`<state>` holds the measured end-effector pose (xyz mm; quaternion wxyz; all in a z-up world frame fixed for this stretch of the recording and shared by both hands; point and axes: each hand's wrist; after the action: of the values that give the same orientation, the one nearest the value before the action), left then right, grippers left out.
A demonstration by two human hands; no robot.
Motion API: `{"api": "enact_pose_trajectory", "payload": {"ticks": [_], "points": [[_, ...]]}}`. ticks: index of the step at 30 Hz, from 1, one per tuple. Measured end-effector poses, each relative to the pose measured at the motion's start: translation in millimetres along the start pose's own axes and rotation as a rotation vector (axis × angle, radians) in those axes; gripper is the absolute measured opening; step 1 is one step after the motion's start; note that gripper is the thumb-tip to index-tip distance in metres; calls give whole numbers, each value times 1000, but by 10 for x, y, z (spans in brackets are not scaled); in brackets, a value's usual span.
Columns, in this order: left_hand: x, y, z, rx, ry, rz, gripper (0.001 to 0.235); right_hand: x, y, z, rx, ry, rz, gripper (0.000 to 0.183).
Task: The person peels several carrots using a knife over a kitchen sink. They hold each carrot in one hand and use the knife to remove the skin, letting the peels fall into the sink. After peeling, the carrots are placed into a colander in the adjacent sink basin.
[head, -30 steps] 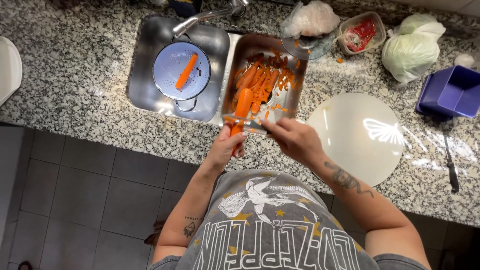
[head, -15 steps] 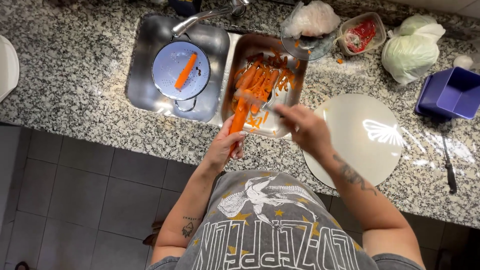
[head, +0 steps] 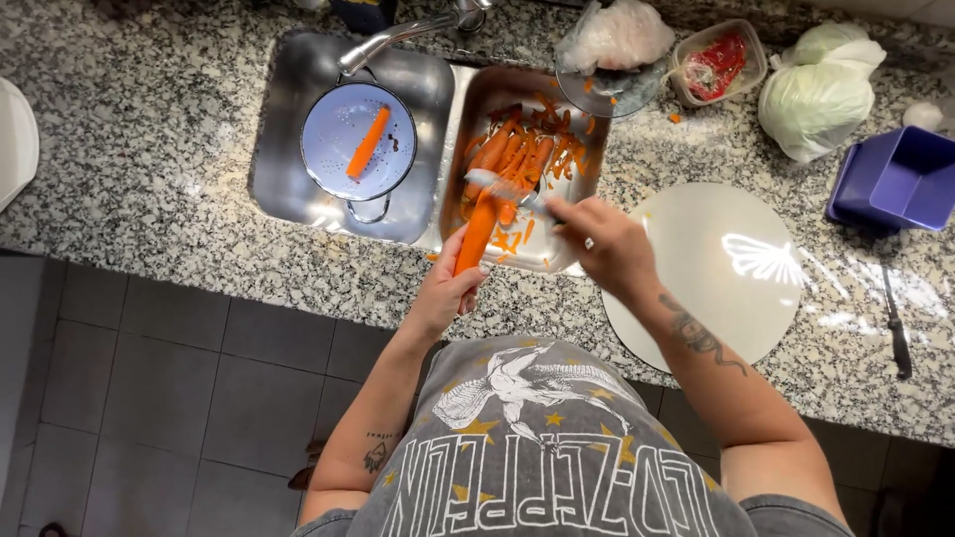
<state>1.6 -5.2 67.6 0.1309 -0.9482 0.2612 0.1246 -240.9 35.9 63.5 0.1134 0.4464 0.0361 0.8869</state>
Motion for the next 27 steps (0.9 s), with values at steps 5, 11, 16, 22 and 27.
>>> {"api": "enact_pose_trajectory", "payload": {"ticks": [5,11,16,22,27], "points": [[-76,-32,-63,36,0,8,63,-196,64,-550,-44,-126,-92,30],[3,-29,24,88,-68,-20,65,-83,-9,-194,0,-55,-87,31],[-4,-60,-4,116,-157,3,65,-187,43,-477,-95,-56,-124,31],[-46,-38,-36,122,-252,-39,65,-114,-99,-144,29,26,-113,37],[-41,-86,-65,72,-220,42,64,-192,32,-582,-267,37,-191,15]]}}
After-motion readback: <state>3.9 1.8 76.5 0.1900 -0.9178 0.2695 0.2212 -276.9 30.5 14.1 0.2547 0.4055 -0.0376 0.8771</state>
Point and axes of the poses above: each hand's wrist, its own y-axis towards the middle knuckle, its own x-axis out of the back of the hand, z = x × y, and after that the axes turned 12 degrees about -x, right-handed
